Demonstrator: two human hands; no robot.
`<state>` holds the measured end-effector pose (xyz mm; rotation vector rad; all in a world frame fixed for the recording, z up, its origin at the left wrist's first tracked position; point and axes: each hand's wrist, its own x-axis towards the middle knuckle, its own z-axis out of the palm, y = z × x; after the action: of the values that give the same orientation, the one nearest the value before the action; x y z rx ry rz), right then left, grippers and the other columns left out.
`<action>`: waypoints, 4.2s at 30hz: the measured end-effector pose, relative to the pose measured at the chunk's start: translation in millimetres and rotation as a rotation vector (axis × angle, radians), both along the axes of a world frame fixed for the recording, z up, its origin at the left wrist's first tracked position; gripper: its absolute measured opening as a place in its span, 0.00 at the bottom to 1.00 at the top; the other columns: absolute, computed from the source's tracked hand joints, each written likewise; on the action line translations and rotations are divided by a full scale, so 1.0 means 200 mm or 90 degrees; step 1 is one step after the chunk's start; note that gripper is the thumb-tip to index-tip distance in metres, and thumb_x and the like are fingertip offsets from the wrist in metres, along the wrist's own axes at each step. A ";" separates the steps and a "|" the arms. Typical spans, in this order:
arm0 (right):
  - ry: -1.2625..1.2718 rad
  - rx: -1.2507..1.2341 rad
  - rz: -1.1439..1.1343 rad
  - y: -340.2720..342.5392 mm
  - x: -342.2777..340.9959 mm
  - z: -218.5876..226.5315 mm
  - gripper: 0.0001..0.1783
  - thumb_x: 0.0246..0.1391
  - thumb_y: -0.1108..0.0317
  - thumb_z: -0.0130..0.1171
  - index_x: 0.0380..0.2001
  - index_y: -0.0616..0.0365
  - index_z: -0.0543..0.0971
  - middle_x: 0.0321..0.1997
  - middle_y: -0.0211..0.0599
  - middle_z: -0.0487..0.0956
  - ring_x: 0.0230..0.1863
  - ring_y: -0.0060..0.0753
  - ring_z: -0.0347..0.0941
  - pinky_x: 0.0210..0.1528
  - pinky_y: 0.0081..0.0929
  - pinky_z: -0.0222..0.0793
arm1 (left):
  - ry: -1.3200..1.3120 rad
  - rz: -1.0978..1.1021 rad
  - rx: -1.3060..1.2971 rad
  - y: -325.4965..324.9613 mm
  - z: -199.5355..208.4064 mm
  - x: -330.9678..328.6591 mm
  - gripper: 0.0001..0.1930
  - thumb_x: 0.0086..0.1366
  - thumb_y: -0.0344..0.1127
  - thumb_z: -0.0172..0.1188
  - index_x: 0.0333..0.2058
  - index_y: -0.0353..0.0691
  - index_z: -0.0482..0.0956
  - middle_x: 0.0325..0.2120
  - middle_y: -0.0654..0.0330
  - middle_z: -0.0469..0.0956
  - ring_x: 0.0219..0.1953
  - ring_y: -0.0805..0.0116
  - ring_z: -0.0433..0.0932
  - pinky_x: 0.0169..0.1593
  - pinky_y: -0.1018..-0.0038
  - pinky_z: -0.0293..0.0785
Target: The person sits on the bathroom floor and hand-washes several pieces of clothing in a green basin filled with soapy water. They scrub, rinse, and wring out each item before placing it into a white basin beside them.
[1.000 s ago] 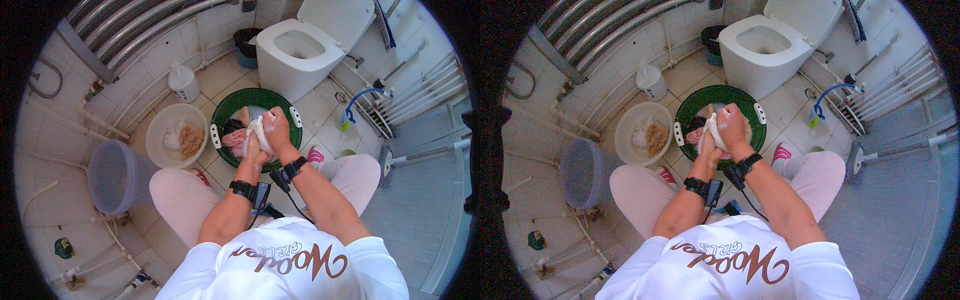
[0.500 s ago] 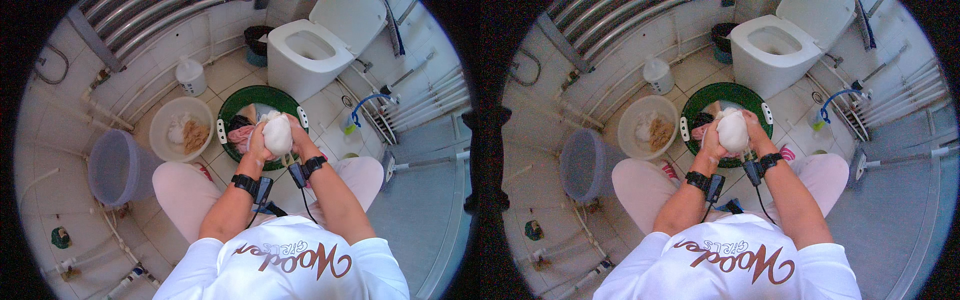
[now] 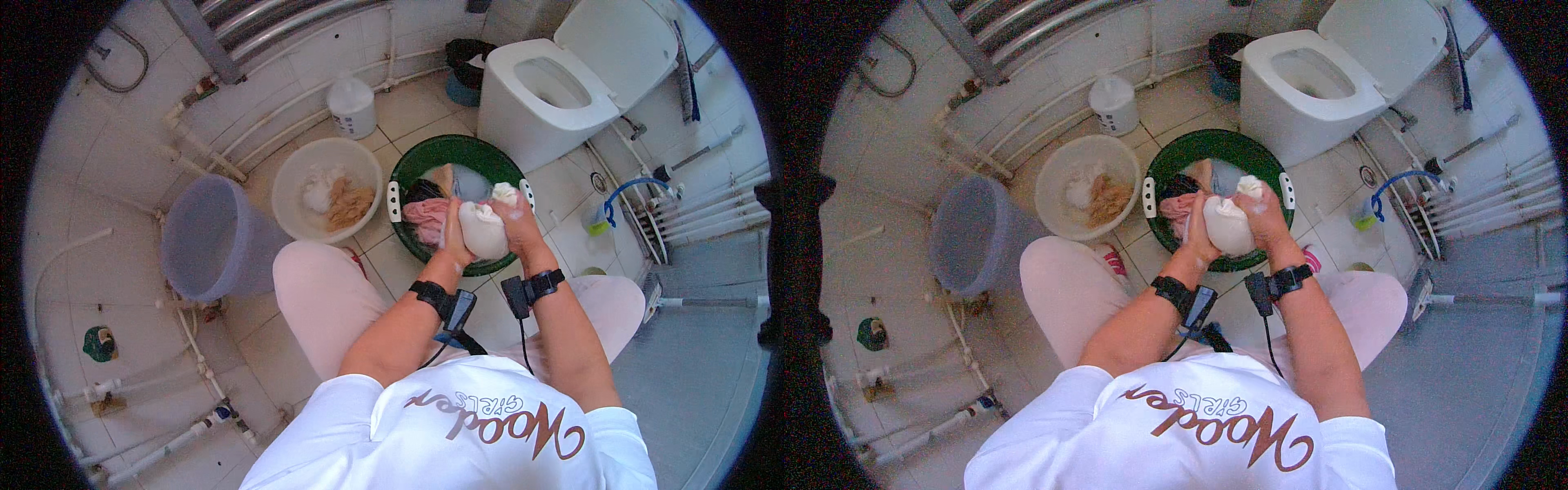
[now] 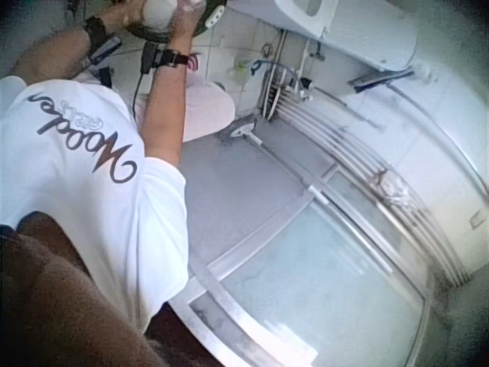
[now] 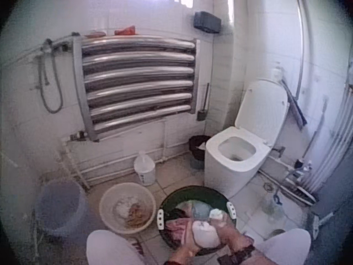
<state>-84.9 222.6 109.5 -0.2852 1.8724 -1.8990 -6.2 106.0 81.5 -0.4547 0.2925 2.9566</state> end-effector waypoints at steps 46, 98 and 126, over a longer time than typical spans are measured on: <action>-0.405 -0.240 0.076 0.16 0.29 0.02 0.42 0.60 0.29 0.29 0.67 0.45 0.56 0.68 0.40 0.61 0.65 0.39 0.61 0.64 0.44 0.57 | 0.093 0.077 -0.021 -0.07 0.20 -0.01 0.26 0.62 0.43 0.53 0.54 0.32 0.69 0.47 0.48 0.77 0.46 0.53 0.78 0.50 0.62 0.76; 0.348 0.211 -0.057 0.26 -0.16 0.70 0.14 0.59 0.71 0.45 0.42 0.59 0.79 0.31 0.33 0.81 0.31 0.23 0.73 0.37 0.21 0.67 | -0.010 0.390 -0.976 -0.38 -0.21 -0.11 0.07 0.55 0.26 0.56 0.35 0.38 0.74 0.28 0.58 0.75 0.32 0.65 0.75 0.40 0.71 0.72; 0.354 0.316 0.104 0.22 -0.06 0.92 0.14 0.56 0.67 0.50 0.43 0.60 0.77 0.38 0.41 0.81 0.43 0.31 0.76 0.50 0.28 0.68 | 0.006 -0.093 -0.287 -0.29 0.06 -0.13 0.19 0.70 0.45 0.44 0.47 0.37 0.74 0.34 0.59 0.80 0.31 0.69 0.78 0.36 0.70 0.76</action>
<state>-97.7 267.1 293.7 -0.8314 2.5058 -1.2634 -33.1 48.1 94.2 -0.4434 0.9585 2.7392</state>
